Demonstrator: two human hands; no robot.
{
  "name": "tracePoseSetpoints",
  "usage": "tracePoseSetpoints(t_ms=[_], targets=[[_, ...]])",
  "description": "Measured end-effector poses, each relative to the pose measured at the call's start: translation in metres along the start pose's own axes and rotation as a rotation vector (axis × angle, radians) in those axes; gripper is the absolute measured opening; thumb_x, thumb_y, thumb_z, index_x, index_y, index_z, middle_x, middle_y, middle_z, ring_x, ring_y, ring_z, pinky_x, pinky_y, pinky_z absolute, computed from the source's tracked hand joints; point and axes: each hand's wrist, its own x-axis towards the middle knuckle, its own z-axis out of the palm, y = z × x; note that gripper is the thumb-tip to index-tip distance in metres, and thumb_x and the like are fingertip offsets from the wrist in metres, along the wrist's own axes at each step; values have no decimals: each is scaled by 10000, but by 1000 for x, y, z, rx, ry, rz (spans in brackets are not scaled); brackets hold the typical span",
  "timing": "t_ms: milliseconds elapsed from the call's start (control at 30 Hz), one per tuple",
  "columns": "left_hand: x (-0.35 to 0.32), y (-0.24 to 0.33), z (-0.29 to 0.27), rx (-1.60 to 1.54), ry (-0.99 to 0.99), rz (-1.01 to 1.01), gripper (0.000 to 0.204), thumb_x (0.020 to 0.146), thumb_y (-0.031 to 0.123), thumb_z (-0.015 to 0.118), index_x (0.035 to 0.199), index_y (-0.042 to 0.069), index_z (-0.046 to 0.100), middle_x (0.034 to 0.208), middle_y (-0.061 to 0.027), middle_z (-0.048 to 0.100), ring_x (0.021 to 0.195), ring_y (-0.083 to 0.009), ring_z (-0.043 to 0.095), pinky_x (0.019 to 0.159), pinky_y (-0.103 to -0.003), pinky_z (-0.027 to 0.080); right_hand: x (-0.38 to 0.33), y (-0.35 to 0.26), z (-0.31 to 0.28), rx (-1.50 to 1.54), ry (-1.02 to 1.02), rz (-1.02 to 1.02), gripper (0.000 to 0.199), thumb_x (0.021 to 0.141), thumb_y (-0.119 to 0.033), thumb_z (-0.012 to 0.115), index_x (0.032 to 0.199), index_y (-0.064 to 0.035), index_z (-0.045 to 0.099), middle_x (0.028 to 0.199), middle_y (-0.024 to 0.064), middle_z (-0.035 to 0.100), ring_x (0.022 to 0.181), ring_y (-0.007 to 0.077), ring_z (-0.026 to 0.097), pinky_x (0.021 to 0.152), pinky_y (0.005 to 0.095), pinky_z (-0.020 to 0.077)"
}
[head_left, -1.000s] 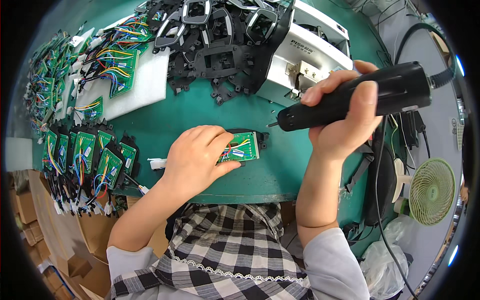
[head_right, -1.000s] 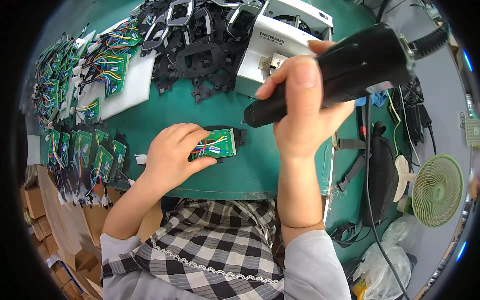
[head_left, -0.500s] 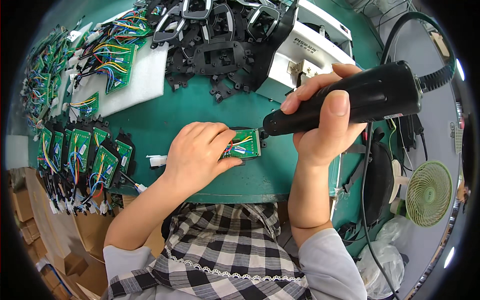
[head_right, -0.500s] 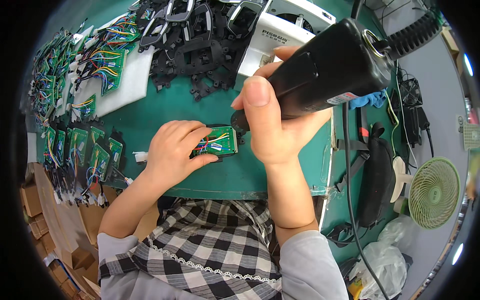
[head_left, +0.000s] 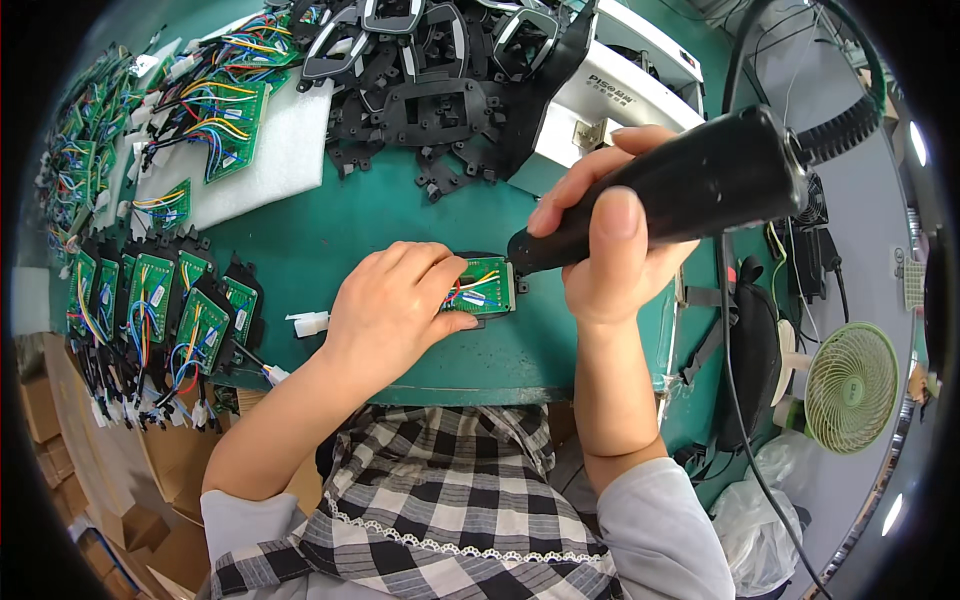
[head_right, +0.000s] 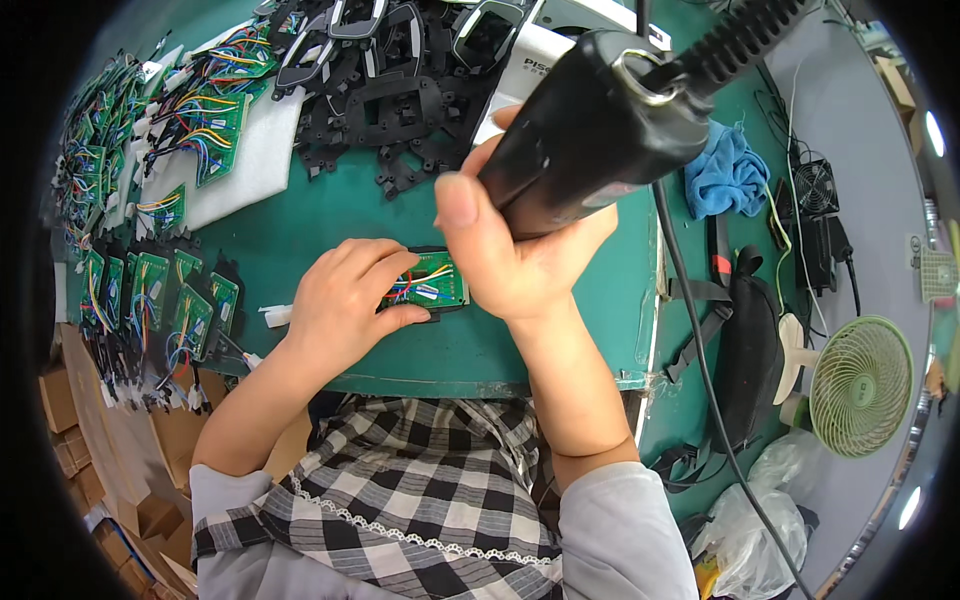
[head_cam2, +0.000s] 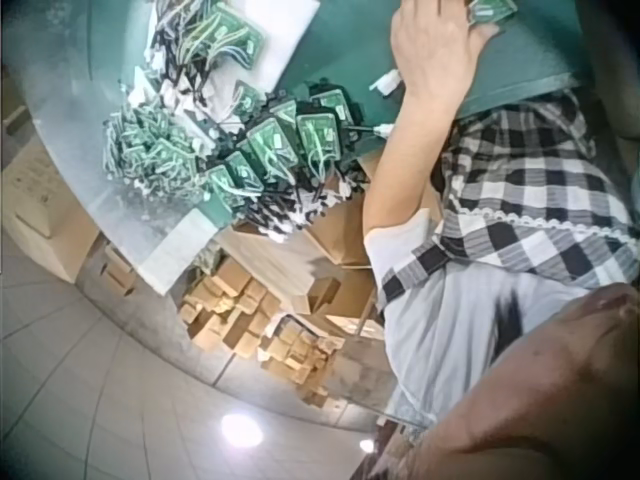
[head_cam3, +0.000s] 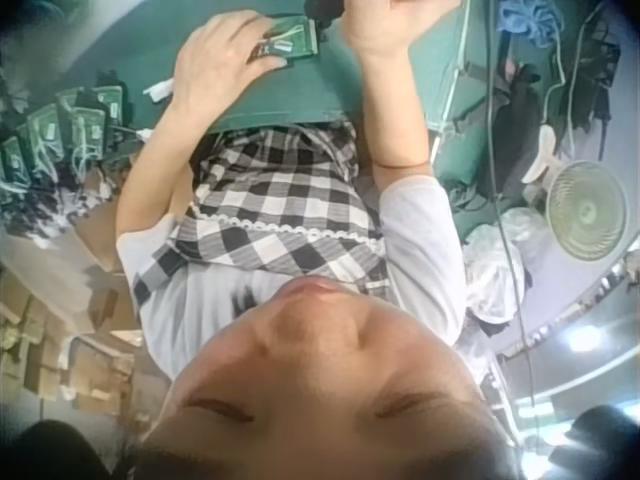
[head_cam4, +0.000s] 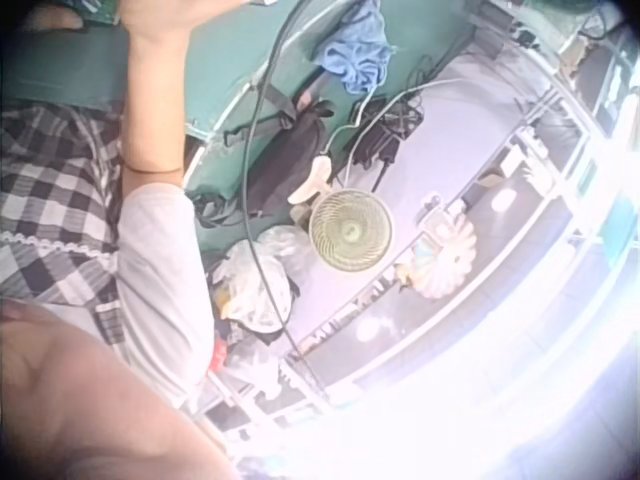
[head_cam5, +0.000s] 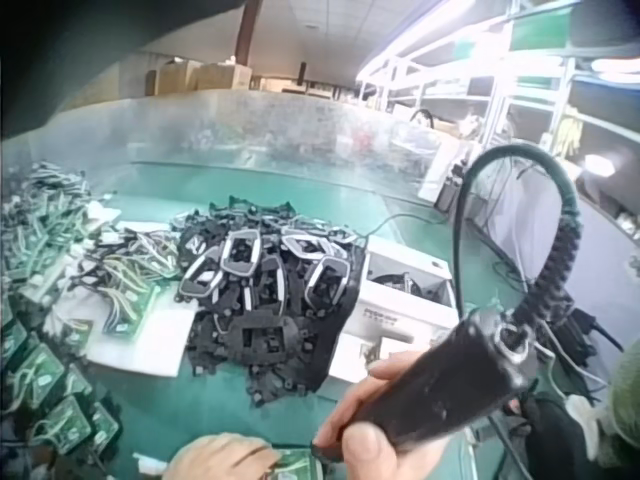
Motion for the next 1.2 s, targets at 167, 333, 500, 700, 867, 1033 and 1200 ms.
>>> tracePoseSetpoints(t_ms=[167, 333, 500, 700, 867, 1033, 1200], targets=[[0, 0, -1, -16, -7, -1, 511, 611, 294, 799, 1024, 44, 633, 1034, -69, 617, 941, -256, 595, 799, -371, 494, 0, 0, -3, -68, -60, -18, 706, 840, -497, 627, 1115, 115, 407, 615, 118, 576, 433, 157, 542, 416, 251, 449], [-2, 1, -3, 0, -29, 3, 614, 593, 316, 802, 1110, 47, 607, 1065, -93, 617, 981, -287, 585, 839, -392, 486, 14, -12, -11, -77, 75, -47, 688, 874, -483, 585, 1167, 103, 376, 626, 129, 576, 452, 182, 555, 437, 280, 466], [-4, 7, -30, 175, -38, -70, 747, 574, 335, 815, 1217, 61, 551, 1071, -107, 607, 1014, -308, 567, 921, -422, 436, 59, -33, -51, -180, 236, -273, 621, 904, -486, 553, 1170, 53, 396, 657, 144, 562, 483, 226, 558, 472, 342, 504], [-9, -1, -20, 92, -52, -94, 590, 585, 306, 827, 1077, 52, 625, 1043, -101, 606, 998, -304, 566, 903, -421, 429, 67, -31, -48, -257, 214, -346, 571, 887, -420, 609, 1139, 61, 431, 653, 155, 564, 473, 230, 564, 457, 339, 508], [-7, -2, -18, 58, -48, -109, 565, 605, 290, 826, 1078, 55, 625, 1046, -102, 605, 1002, -308, 565, 901, -420, 429, 66, -28, -38, -237, 225, -296, 572, 883, -395, 622, 1116, 88, 426, 637, 148, 567, 452, 213, 561, 439, 323, 495], [-8, -2, -14, 52, -19, -117, 564, 605, 291, 826, 1076, 54, 625, 1044, -95, 604, 1007, -305, 564, 900, -413, 429, 51, -34, -31, -285, 220, -246, 604, 899, -435, 565, 1174, 77, 400, 667, 139, 569, 465, 204, 556, 459, 317, 494], [-8, -5, -12, 41, -22, -123, 564, 602, 288, 826, 1076, 56, 624, 1042, -88, 601, 1005, -301, 565, 896, -410, 429, 13, -31, -28, -33, 90, 4, 659, 865, -448, 604, 1173, 91, 383, 643, 111, 557, 449, 178, 536, 440, 288, 464]])
